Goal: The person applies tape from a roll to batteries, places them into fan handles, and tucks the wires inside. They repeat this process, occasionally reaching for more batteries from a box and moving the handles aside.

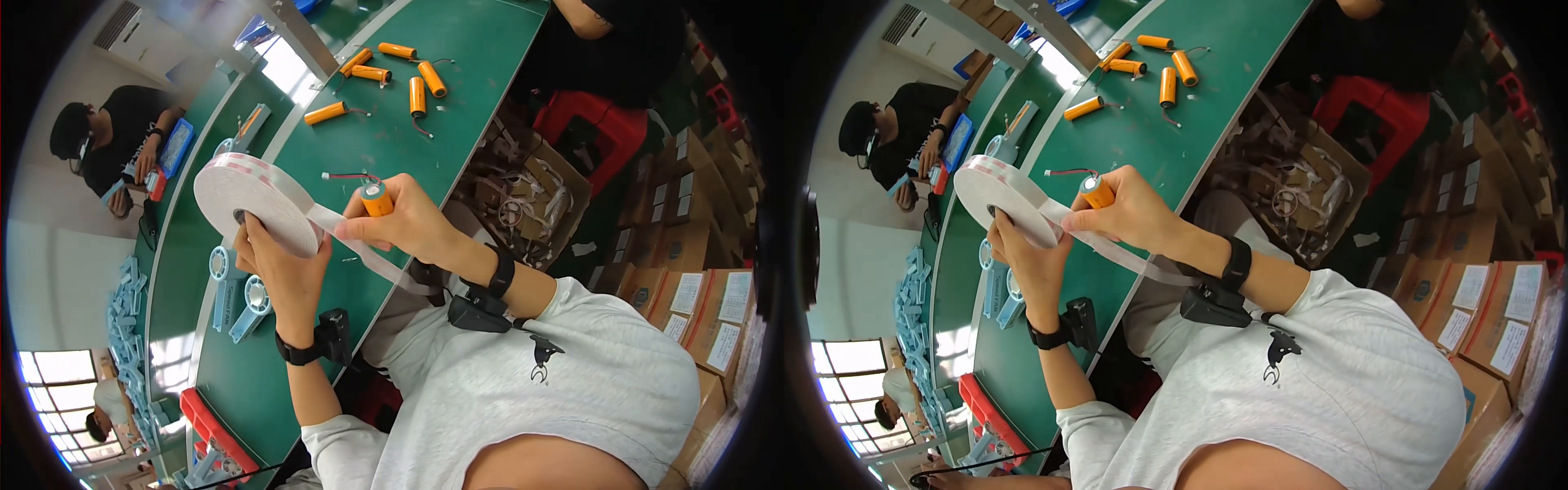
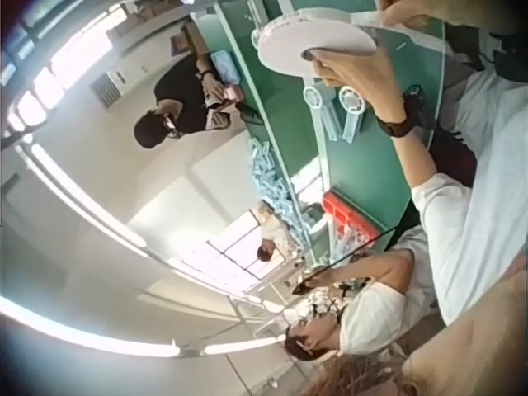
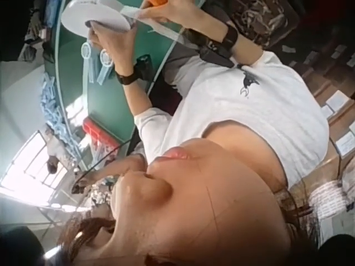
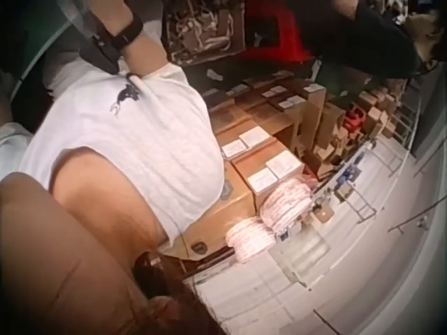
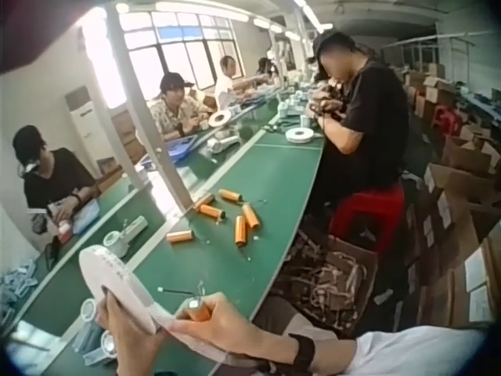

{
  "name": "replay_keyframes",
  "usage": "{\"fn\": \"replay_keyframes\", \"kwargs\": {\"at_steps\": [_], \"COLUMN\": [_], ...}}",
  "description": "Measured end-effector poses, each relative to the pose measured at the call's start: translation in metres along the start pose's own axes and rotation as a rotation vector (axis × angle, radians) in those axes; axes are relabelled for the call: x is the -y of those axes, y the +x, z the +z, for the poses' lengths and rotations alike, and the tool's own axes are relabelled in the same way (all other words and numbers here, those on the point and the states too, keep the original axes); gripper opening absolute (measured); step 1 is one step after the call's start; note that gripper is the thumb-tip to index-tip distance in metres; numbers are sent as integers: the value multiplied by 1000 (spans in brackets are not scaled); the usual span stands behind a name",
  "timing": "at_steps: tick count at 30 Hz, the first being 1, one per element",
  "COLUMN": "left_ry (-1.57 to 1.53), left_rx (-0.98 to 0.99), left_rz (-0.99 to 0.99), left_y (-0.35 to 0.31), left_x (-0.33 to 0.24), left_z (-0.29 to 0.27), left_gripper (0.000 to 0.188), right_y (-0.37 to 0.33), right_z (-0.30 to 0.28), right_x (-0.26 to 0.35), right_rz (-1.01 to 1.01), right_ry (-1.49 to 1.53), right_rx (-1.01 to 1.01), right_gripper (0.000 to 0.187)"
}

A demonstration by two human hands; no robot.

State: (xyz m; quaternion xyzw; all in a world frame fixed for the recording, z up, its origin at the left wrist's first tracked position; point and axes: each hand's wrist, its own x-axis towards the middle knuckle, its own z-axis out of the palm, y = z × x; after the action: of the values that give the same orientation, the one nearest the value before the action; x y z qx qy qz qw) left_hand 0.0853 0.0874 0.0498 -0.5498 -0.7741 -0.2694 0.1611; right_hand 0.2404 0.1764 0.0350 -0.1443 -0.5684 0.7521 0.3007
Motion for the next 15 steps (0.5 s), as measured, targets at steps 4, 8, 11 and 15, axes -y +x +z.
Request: {"fn": "replay_keyframes", "kwargs": {"at_steps": [4, 8, 11, 15], "left_ry": [-438, -248, -183, -26], "left_rx": [-24, -137, -148, -214], "left_rz": [-340, -198, -166, -18], "left_y": [14, 2, -2, -6], "left_x": [13, 22, 14, 9], "left_z": [-19, -15, -12, -1], "left_gripper": [94, 92, 92, 91], "right_y": [-18, -16, 11, 42], "right_z": [-2, -7, 9, 32], "right_x": [11, 35, 51, 48], "right_rz": [-47, -126, -235, -393], "right_ry": [-425, -351, -172, -313], "right_rx": [375, 142, 22, -65], "right_gripper": [27, 24, 23, 26]}}
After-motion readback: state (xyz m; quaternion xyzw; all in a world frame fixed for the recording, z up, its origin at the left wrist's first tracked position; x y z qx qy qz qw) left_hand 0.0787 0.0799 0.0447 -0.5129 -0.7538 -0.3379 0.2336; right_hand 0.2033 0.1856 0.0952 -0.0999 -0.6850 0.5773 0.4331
